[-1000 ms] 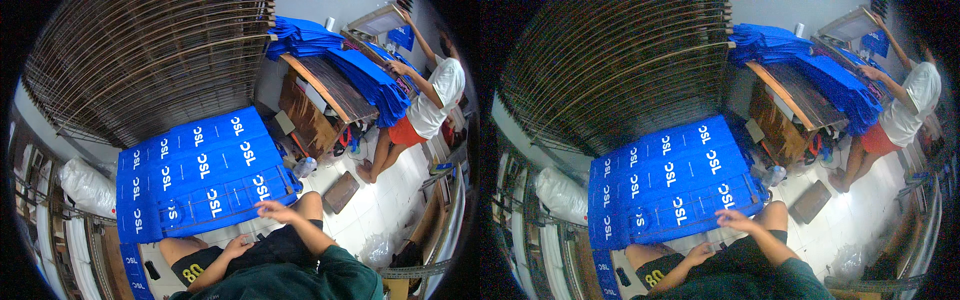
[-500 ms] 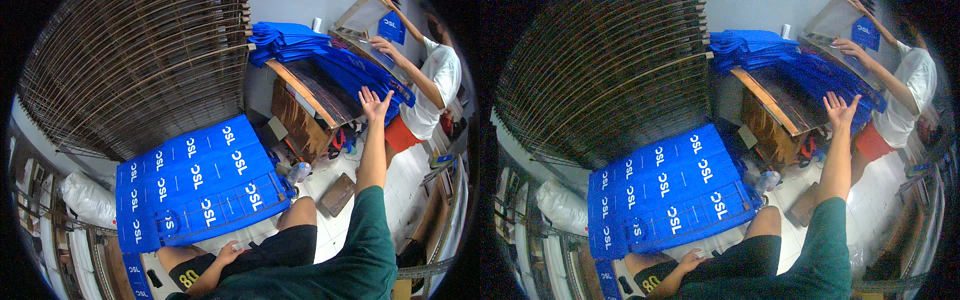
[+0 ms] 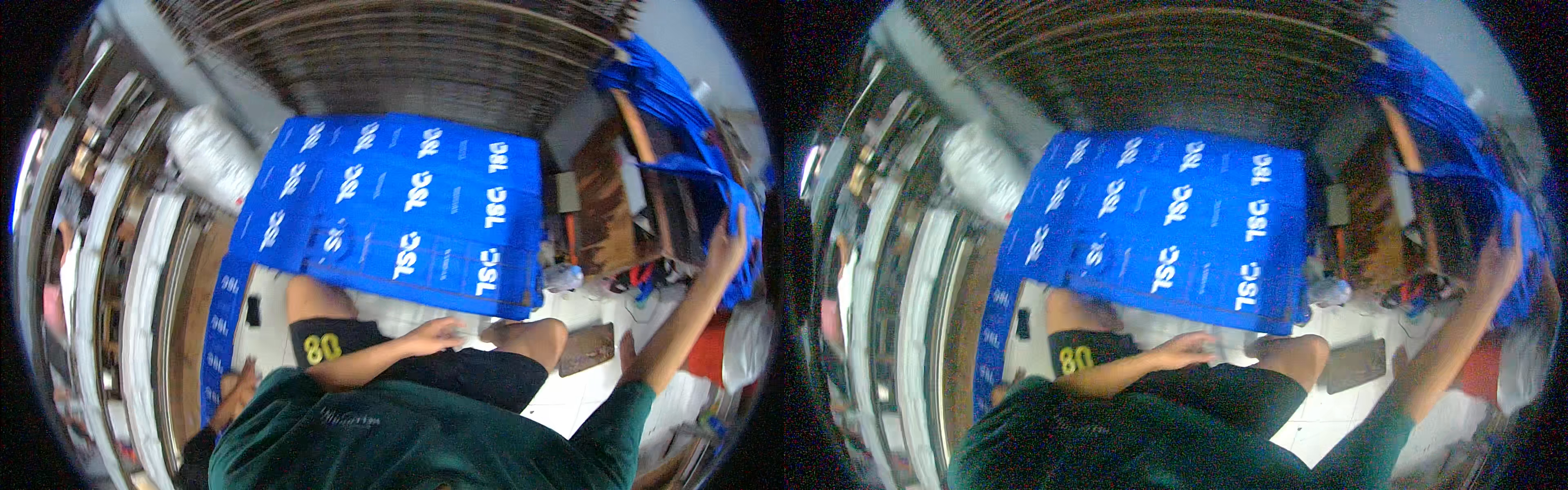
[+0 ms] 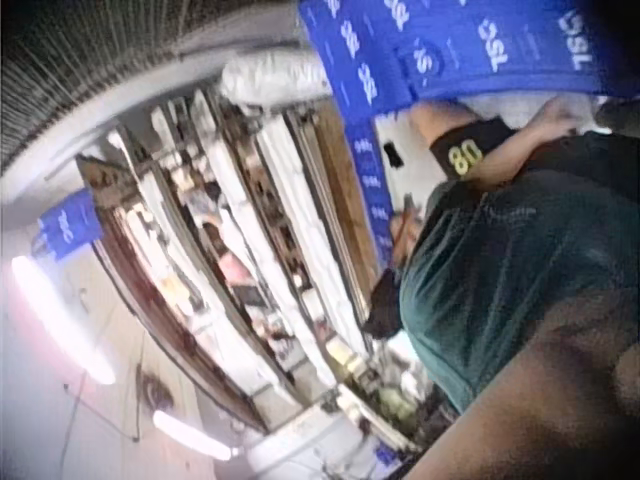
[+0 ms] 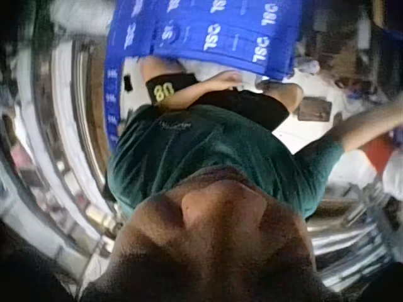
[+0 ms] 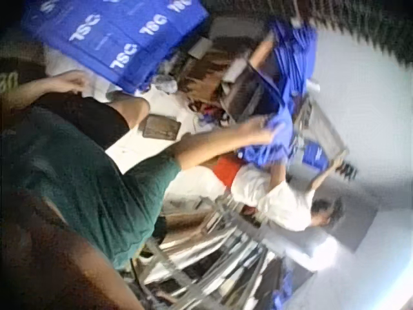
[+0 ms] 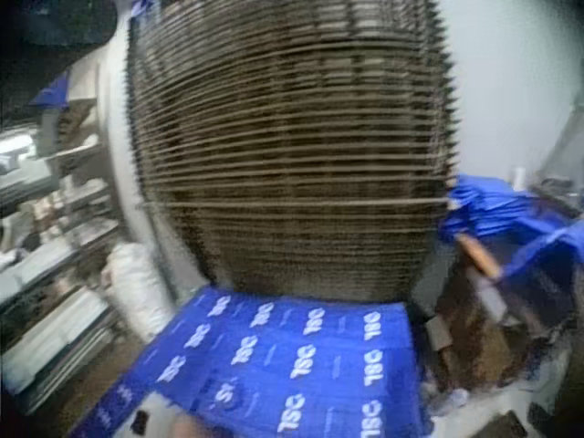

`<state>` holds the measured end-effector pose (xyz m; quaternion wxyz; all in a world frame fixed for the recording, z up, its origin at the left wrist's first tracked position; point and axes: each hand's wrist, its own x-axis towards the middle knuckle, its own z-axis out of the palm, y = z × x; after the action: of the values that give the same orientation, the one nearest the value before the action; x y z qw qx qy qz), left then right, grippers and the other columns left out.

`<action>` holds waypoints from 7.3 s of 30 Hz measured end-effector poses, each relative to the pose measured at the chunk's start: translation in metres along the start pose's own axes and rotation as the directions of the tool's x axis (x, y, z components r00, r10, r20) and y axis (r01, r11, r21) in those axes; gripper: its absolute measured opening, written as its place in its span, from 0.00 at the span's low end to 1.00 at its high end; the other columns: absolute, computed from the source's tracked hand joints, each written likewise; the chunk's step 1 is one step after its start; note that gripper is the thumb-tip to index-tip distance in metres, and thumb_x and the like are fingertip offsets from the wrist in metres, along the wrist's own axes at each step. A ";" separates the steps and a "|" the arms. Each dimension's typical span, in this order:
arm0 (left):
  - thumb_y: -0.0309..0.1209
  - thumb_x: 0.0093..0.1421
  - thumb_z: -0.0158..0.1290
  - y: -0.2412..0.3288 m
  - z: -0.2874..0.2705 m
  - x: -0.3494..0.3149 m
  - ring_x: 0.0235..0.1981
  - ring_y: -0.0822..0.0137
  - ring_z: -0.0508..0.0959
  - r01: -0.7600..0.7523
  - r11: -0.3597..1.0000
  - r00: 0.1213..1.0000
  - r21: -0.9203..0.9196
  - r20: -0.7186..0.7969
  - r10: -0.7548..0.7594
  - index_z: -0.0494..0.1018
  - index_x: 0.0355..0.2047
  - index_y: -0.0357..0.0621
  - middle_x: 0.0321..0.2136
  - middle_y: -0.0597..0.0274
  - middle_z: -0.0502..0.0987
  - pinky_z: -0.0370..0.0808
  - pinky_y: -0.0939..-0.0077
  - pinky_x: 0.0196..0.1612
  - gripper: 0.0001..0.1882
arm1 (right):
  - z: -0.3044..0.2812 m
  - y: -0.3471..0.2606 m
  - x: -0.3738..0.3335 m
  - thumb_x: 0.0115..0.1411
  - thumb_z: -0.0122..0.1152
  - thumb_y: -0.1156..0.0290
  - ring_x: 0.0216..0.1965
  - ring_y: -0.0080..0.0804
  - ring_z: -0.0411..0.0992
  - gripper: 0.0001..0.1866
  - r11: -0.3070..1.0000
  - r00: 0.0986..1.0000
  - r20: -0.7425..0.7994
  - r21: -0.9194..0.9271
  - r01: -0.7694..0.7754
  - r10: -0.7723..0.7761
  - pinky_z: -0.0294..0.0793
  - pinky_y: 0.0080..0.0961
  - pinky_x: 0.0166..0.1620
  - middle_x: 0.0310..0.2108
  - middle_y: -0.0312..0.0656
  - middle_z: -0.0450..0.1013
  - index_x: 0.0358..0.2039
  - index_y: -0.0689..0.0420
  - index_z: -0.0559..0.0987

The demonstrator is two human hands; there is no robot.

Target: The person sits on the floor and repeatedly folds blue tote bags with 'TSC' branding. They pick up a bag, fold it in half, and place it on a growing stack on their lap. Another person in the background is also handling similar bags.

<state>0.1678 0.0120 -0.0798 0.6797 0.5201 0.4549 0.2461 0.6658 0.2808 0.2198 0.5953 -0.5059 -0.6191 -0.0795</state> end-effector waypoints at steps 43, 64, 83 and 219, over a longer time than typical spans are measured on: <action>0.15 0.45 0.50 -0.079 -0.338 -0.188 0.28 0.71 0.72 -0.347 0.937 0.054 -0.041 -0.998 -0.024 0.61 0.50 0.45 0.34 0.58 0.74 0.70 0.78 0.31 0.29 | 0.351 -0.300 -0.415 0.52 0.55 0.62 0.36 0.30 0.65 0.13 -0.316 -0.290 0.876 -0.170 -0.933 0.385 0.67 0.24 0.32 0.36 0.41 0.61 0.39 0.49 0.74; 0.23 0.43 0.57 -0.206 -0.369 -0.172 0.27 0.64 0.76 0.150 0.980 -0.140 -0.127 -0.984 -0.106 0.71 0.43 0.48 0.26 0.57 0.74 0.73 0.72 0.32 0.23 | 0.383 -0.253 -0.517 0.56 0.54 0.68 0.37 0.31 0.72 0.14 -0.171 -0.322 0.741 -0.276 -0.946 0.588 0.71 0.23 0.35 0.40 0.44 0.67 0.43 0.53 0.68; 0.25 0.43 0.59 -0.189 -0.370 -0.180 0.34 0.64 0.75 0.145 0.964 -0.083 -0.222 -0.974 -0.212 0.71 0.44 0.48 0.32 0.56 0.74 0.73 0.71 0.36 0.24 | 0.368 -0.243 -0.536 0.54 0.52 0.75 0.35 0.42 0.74 0.16 -0.129 -0.225 0.715 -0.187 -0.974 0.662 0.74 0.31 0.34 0.38 0.46 0.68 0.42 0.52 0.61; 0.42 0.56 0.52 0.024 0.014 0.015 0.42 0.68 0.71 -0.045 0.946 0.997 0.321 0.070 0.024 0.66 0.49 0.41 0.39 0.59 0.73 0.67 0.72 0.48 0.24 | -0.068 0.054 -0.006 0.53 0.53 0.81 0.44 0.38 0.67 0.18 0.705 0.848 -0.069 0.594 -0.388 0.525 0.67 0.28 0.51 0.44 0.49 0.68 0.46 0.67 0.68</action>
<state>0.1902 0.0256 -0.0625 0.5958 0.6396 0.4575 0.1632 0.7481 0.2552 0.2066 0.7856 -0.4342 -0.3941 0.1972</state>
